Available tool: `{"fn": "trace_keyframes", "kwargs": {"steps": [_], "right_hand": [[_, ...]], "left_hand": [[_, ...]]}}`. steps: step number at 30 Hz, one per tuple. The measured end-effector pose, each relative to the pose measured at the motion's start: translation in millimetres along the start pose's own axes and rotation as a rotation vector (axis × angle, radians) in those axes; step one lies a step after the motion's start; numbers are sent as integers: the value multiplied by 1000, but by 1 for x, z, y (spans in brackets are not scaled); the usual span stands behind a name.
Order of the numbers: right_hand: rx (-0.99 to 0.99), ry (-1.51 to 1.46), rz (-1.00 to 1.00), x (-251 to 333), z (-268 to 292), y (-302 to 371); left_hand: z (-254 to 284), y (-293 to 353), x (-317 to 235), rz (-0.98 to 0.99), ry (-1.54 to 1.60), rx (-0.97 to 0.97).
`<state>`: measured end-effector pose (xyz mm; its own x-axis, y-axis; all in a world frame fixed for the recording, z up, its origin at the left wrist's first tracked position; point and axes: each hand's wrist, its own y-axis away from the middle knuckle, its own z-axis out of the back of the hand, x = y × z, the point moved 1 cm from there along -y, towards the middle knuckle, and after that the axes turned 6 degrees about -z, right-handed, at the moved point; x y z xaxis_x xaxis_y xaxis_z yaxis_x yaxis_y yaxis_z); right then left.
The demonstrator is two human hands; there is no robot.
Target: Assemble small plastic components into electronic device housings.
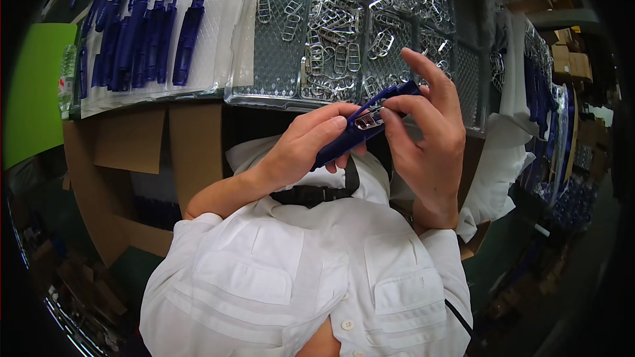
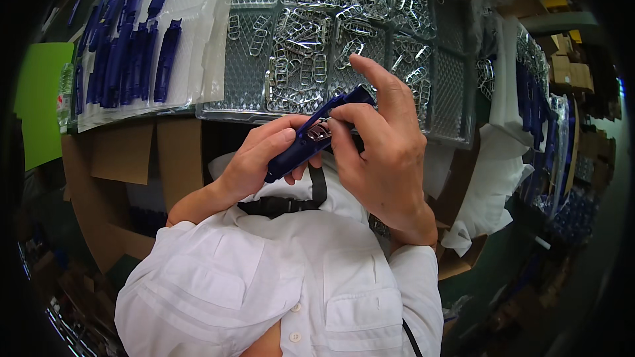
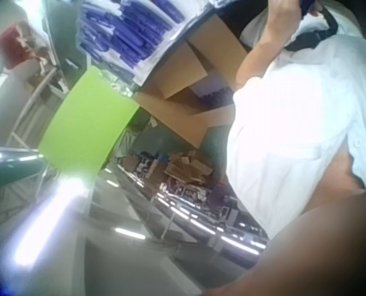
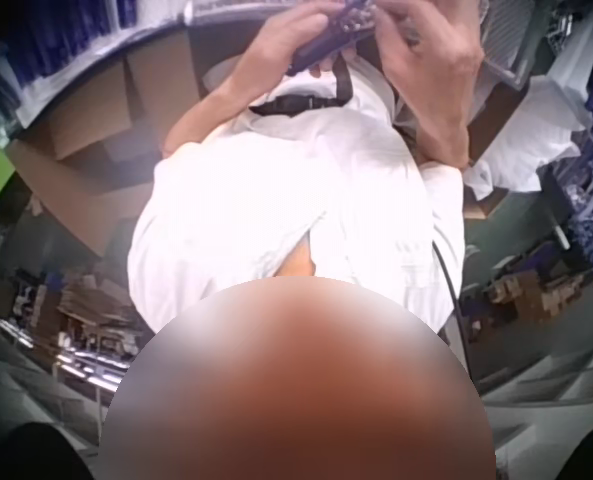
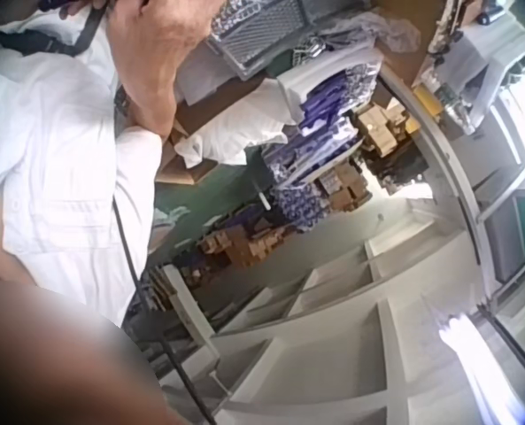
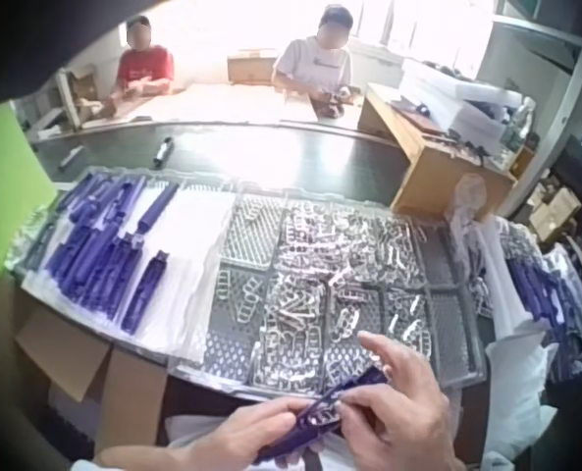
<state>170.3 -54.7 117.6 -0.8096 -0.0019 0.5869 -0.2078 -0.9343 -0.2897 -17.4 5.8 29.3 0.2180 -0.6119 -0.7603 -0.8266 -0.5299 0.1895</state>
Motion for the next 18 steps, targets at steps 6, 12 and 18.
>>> {"fn": "trace_keyframes", "kwargs": {"steps": [6, 12, 18], "right_hand": [[59, -27, -3, -12, -14, -1], [-33, -3, -25, -8, -27, 5], [81, -351, -354, -10, -26, 7]], "left_hand": [[4, 1, 4, -5, -100, -42], [10, -1, 11, -100, -194, -30], [4, -3, 9, -310, -380, -35]]}}
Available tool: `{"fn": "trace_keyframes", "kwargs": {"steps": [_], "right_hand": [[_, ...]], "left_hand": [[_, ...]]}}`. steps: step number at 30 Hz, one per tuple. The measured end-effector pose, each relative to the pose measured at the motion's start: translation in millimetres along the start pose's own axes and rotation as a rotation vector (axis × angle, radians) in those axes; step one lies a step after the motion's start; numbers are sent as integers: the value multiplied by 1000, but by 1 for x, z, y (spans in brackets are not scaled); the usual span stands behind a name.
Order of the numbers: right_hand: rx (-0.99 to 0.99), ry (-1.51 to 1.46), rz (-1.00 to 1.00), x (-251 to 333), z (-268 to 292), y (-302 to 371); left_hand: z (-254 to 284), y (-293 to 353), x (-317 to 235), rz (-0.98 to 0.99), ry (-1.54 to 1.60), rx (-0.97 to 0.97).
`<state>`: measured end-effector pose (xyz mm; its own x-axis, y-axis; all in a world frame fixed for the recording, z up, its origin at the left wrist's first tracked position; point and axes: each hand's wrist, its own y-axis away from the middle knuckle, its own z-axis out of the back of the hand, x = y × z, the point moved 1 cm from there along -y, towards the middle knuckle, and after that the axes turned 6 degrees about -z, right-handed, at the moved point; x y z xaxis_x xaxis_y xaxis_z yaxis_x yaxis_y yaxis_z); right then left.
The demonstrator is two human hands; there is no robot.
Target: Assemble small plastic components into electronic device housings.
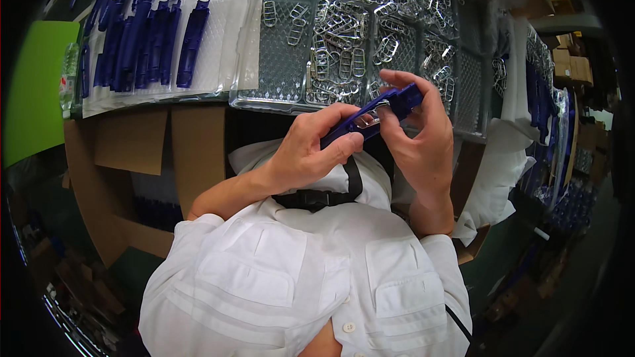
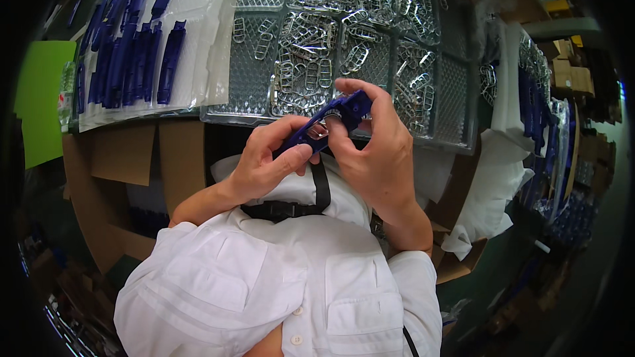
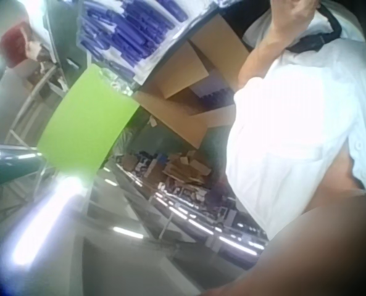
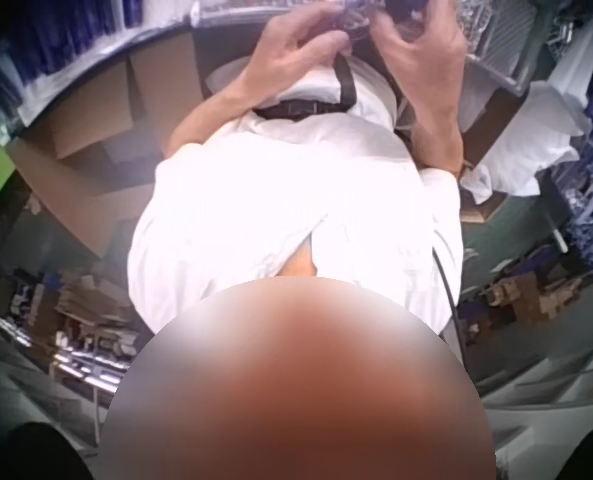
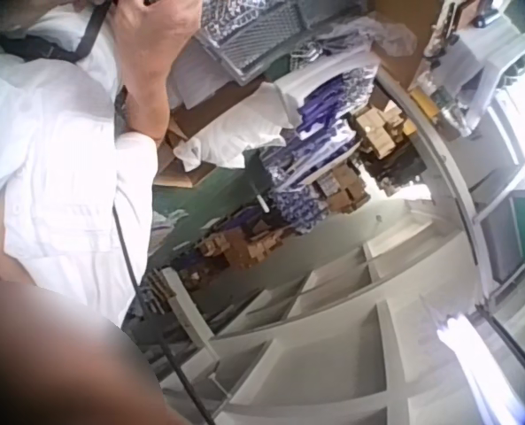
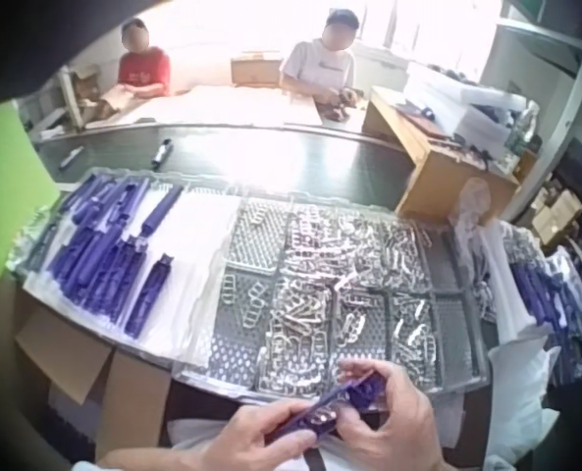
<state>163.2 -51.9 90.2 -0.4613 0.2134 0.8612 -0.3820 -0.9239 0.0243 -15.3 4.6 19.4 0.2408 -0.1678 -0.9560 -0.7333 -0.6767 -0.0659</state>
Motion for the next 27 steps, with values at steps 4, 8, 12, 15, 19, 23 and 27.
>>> {"fn": "trace_keyframes", "kwargs": {"steps": [4, 8, 12, 15, 19, 23, 27], "right_hand": [[108, -50, -102, -14, -1, -2], [38, -63, 23, -23, -8, 0], [-5, 63, 114, -25, -11, -3], [26, 64, 90, -29, -9, -5], [64, -259, 239, -44, 3, -14], [-156, -382, 441, -50, 16, -5], [-246, -49, 596, -46, 19, -1]], "left_hand": [[-3, -14, -4, 88, -130, 14], [0, -21, 1, 133, -183, 11], [1, -22, 3, 170, -198, 15], [0, -23, 9, 94, -255, -57], [11, -30, -28, 76, -429, 152], [26, -16, -48, -29, -458, 259], [24, -8, -48, -321, -519, 133]]}}
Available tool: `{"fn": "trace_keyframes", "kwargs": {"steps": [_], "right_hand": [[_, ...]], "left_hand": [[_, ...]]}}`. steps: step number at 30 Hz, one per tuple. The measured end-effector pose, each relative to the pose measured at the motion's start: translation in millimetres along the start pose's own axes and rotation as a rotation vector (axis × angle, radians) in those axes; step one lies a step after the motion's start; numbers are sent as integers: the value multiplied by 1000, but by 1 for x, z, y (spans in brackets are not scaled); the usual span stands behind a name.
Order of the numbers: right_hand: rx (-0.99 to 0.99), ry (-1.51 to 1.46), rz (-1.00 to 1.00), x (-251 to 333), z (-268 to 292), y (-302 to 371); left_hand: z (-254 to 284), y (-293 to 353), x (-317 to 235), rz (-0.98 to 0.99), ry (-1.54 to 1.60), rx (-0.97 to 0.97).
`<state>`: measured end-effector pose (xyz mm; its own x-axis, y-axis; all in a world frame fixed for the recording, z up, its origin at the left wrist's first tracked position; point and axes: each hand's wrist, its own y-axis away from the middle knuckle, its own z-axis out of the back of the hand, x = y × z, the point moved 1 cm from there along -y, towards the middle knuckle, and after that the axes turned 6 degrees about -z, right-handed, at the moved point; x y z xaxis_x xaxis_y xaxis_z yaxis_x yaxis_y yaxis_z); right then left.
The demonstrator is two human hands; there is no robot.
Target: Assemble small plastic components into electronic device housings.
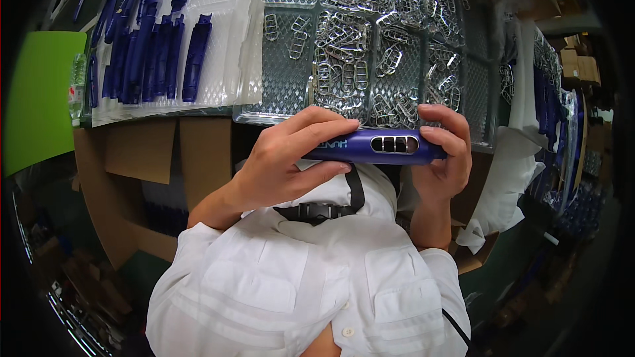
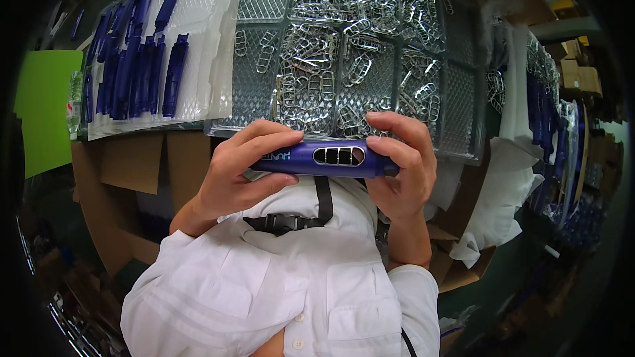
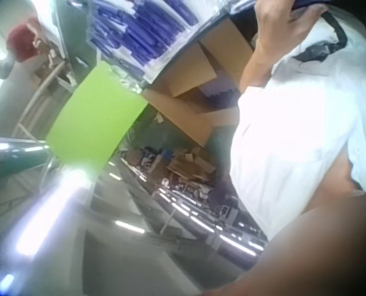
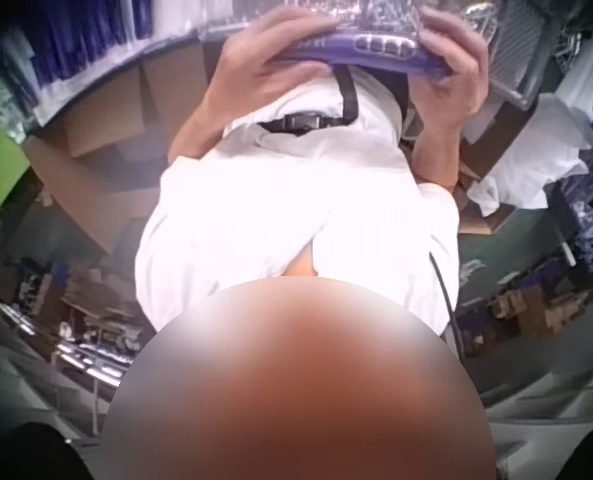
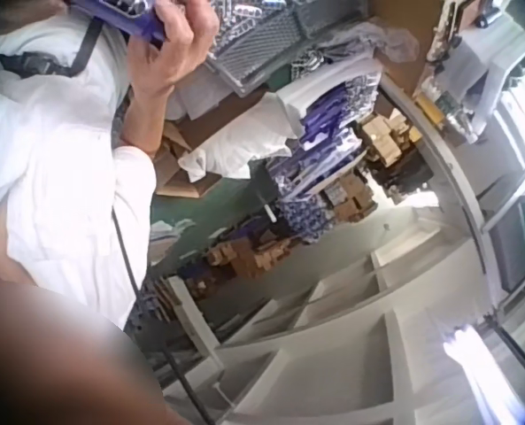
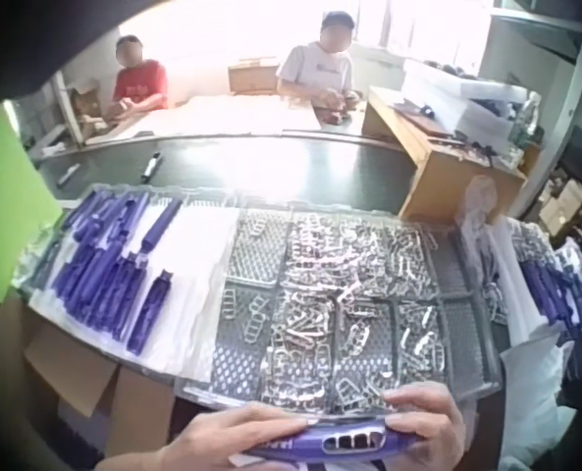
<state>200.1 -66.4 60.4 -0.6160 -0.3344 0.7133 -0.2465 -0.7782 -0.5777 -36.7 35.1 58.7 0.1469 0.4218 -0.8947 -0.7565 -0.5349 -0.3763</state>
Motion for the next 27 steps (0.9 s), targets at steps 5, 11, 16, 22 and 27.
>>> {"fn": "trace_keyframes", "kwargs": {"steps": [5, 11, 16, 22, 27], "right_hand": [[11, 190, 97, -2, 3, -5], [24, 198, 79, -8, 2, -12], [-74, 201, -36, -13, 3, -12], [-90, 211, -222, -18, 17, 4], [-55, 213, -249, -11, 14, 7]], "left_hand": [[-4, -1, 1, -16, -7, -99], [-4, -7, 3, 8, -16, -127], [18, -29, 11, -44, -188, -210], [150, -159, 84, 173, -323, -505], [262, -223, 136, 20, -501, -657]]}}
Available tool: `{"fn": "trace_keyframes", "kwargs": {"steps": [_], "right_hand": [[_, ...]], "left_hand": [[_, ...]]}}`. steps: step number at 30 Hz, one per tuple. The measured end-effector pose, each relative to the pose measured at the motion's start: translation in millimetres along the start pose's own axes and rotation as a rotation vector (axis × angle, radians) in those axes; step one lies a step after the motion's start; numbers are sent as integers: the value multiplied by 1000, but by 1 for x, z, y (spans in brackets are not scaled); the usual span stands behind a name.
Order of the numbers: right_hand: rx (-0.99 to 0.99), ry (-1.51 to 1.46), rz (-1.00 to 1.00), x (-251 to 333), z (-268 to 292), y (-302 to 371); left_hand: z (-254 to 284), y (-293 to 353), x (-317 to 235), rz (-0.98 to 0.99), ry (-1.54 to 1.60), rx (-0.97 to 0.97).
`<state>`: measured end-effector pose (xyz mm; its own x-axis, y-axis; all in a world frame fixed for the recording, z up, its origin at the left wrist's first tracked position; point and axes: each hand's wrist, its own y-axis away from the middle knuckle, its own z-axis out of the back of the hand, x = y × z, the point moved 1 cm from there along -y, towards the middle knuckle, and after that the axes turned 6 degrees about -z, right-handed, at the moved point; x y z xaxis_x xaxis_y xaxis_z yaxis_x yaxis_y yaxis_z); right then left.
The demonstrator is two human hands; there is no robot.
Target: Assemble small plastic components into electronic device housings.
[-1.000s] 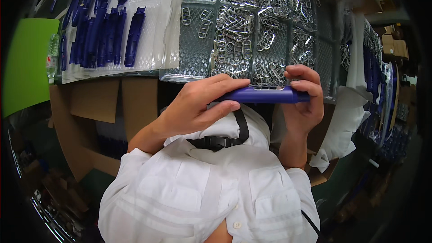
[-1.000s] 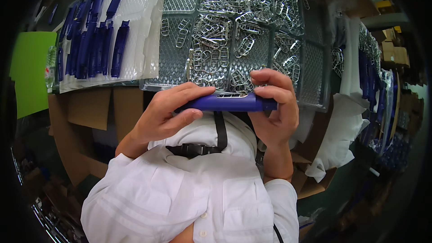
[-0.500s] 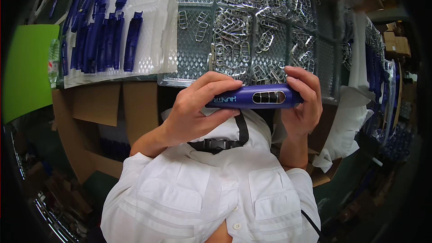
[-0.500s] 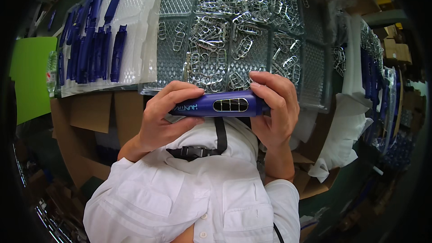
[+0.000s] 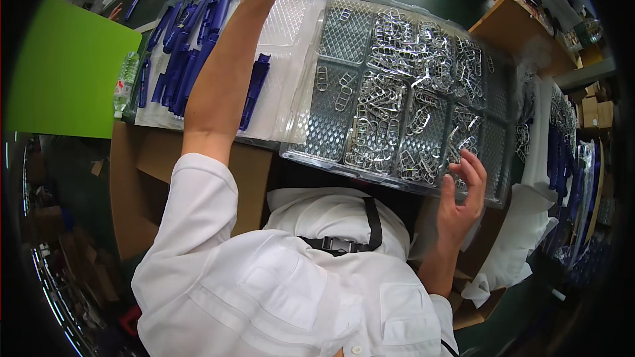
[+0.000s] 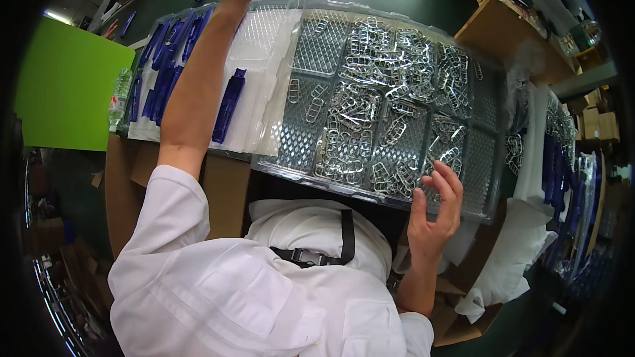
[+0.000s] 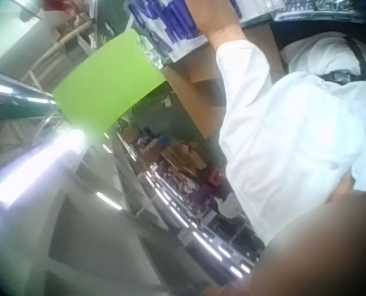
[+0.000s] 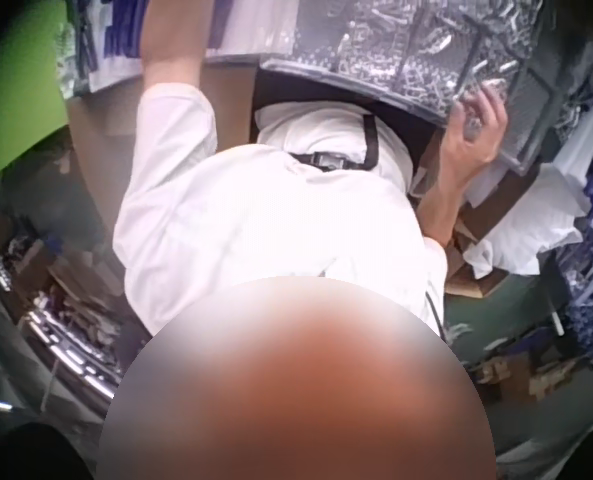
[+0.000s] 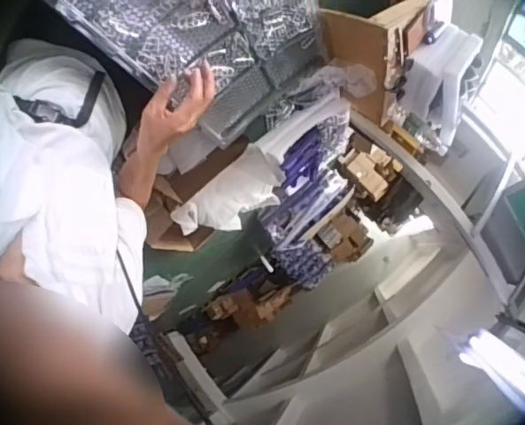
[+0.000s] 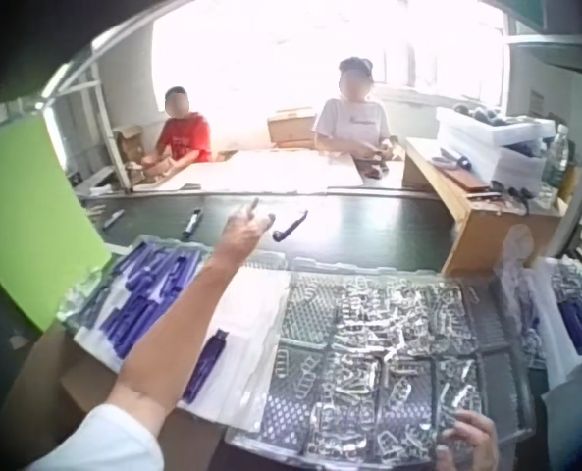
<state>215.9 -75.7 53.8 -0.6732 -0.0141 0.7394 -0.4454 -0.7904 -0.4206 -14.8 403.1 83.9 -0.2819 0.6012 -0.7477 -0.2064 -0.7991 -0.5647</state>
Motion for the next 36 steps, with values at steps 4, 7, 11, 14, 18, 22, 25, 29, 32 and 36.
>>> {"fn": "trace_keyframes", "kwargs": {"steps": [4, 7, 11, 14, 18, 22, 25, 29, 32, 36], "right_hand": [[46, 76, -117, -8, 2, 3], [136, 196, -94, -15, 1, 2], [373, 446, 150, -19, -13, -12], [496, 556, 91, -15, -20, -19], [656, 414, 63, -26, -41, -40], [590, 410, 3, -28, -52, -49], [523, 298, 39, -47, -48, -54], [452, 251, 5, -47, -45, -61], [391, 217, -223, -42, -41, -58], [276, 81, -393, -68, -12, -40]], "left_hand": [[89, 52, -42, -96, 275, -268], [163, 148, -66, -89, 234, -563], [286, 301, -31, 148, 58, -1104], [347, 418, 3, 384, 33, -1528], [372, 541, 50, 773, 130, -1703], [363, 514, 60, 661, 971, -1136], [371, 436, 53, 590, 927, -858], [400, 396, 102, 708, 525, -639], [431, 413, 148, 947, -49, -451], [429, 409, 181, 440, -306, -371]]}}
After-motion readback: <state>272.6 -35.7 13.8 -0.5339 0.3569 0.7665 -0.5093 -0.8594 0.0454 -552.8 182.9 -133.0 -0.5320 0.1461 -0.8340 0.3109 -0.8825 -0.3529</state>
